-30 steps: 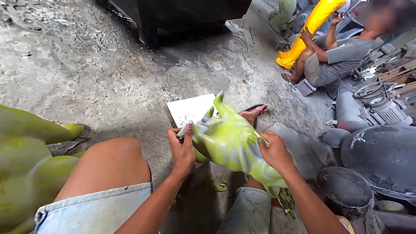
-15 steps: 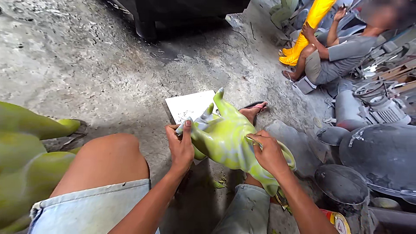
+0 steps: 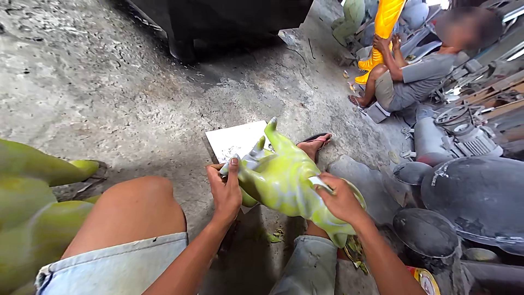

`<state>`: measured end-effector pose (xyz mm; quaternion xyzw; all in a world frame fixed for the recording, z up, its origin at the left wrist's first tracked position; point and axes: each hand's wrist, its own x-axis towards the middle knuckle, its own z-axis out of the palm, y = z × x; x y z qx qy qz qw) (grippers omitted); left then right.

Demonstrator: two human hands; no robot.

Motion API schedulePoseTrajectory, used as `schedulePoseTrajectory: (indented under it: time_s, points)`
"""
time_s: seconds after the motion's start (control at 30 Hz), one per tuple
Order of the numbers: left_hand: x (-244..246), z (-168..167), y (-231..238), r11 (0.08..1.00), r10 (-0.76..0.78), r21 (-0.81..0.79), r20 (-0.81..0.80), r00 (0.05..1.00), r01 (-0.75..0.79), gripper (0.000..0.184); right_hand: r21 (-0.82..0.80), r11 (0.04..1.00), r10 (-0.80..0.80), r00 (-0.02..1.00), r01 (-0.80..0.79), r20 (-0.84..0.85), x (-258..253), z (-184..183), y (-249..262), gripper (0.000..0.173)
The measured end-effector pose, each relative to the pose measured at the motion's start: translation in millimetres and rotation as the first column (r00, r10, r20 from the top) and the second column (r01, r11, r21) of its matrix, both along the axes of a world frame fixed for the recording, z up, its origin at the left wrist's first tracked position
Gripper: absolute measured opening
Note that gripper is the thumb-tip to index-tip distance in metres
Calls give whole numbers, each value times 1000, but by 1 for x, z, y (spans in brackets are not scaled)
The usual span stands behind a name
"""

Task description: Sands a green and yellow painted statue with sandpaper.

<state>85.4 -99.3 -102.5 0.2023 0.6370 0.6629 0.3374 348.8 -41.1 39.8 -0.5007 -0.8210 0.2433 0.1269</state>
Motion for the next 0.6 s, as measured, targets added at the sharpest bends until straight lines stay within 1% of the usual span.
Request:
schedulePoseTrajectory:
  time_s: [0.03, 0.1, 0.17, 0.27, 0.37, 0.43, 0.53, 0.6]
  points:
    - [0, 0, 0, 1000, 4, 3, 0, 1000, -4, 56, -22, 994, -111, 991, 110, -80, 1, 5, 0, 17]
    - [0, 0, -1, 1000, 8, -1, 7, 1000, -8, 56, -44, 947, -321, 924, 319, -207, 4, 12, 4, 17]
    - [0, 0, -2, 1000, -3, -11, 8, 1000, 3, 56, -98, 904, -425, 854, 415, -300, 8, 12, 9, 17]
    - [-1, 1, -1, 1000, -11, -19, 8, 1000, 11, 56, -181, 882, -470, 796, 434, -381, 10, 9, 8, 15]
    - [-1, 0, 3, 1000, 10, 19, 30, 999, -10, 54, -235, 873, -487, 752, 427, -444, 6, 11, -6, 16]
    - [-3, 1, 7, 999, 8, 36, 44, 999, -10, 54, -242, 868, -495, 724, 433, -480, 4, 16, -20, 18]
    - [-7, 2, 15, 999, -34, 34, 41, 999, 32, 58, -247, 866, -495, 674, 436, -548, 9, 14, -37, 18]
    - [-9, 4, 19, 998, -70, 13, 48, 996, 69, 63, -235, 867, -490, 668, 439, -559, 13, 12, -48, 17]
